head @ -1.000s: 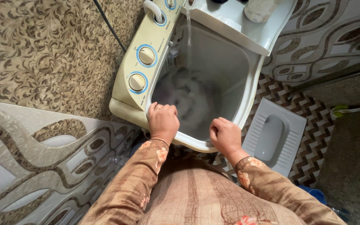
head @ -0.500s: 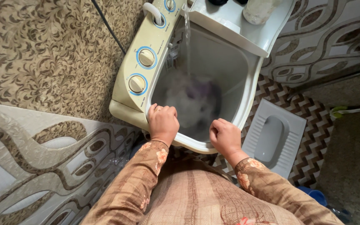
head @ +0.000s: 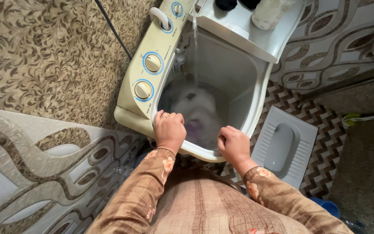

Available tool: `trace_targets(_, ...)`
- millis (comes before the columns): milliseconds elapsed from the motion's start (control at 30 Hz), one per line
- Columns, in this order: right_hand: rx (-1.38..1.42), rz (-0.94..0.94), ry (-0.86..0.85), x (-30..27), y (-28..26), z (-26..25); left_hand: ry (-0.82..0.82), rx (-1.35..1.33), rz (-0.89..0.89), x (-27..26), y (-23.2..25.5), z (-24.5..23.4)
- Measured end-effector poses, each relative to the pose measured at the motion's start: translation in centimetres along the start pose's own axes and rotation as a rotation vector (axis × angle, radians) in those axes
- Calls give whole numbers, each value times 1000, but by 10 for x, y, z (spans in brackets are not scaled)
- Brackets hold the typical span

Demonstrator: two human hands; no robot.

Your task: Washing clothes using a small washing machine and buckets in a bathroom.

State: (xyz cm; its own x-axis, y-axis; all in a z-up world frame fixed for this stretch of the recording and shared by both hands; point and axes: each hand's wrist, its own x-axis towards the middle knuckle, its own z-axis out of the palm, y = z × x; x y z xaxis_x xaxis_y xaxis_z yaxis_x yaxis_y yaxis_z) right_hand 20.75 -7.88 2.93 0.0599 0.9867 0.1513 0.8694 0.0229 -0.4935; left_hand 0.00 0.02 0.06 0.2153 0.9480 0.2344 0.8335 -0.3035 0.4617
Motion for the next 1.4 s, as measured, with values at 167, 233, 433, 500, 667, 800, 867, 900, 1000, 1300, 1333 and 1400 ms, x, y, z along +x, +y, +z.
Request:
trace_targets(167,-6,-9,5,1,-2,-2,6,6,8,0,0,0)
trace_targets(233,-3,-14,11,1,-2,-2,9,2,9,0,0,0)
trace_targets(433,6,-11,11,1,-3,-2,10,-2,6,-1,-2,2)
trace_targets(500,2,-4,4,1,-3,-2,6,2,7,0,-2,2)
trace_targets(667,8,-10,10,0,-2,-1,11,3,5,0,1,-1)
trace_targets(800,7,-4,7,1,-3,-2,8,-4,2,0,1,-2)
trace_targets(867,1,-10,7,0,-1,-1,4,-2,0,0,1,-1)
trace_targets(900,-4,-17,8,0,0,0,2,0,-3,0,1,-1)
trace_targets(1000,5,-12,9,0,1,1,-11,16,-4,0,-1,1)
trace_targets(1300,4,-11,11,0,-2,-2,-5,1,5,0,0,-1)
trace_targets(1333,4,-11,10,0,-2,-1,-5,1,4,0,0,0)
trace_targets(1400,1,-10,8,0,-1,0,-5,9,7,0,-1,1)
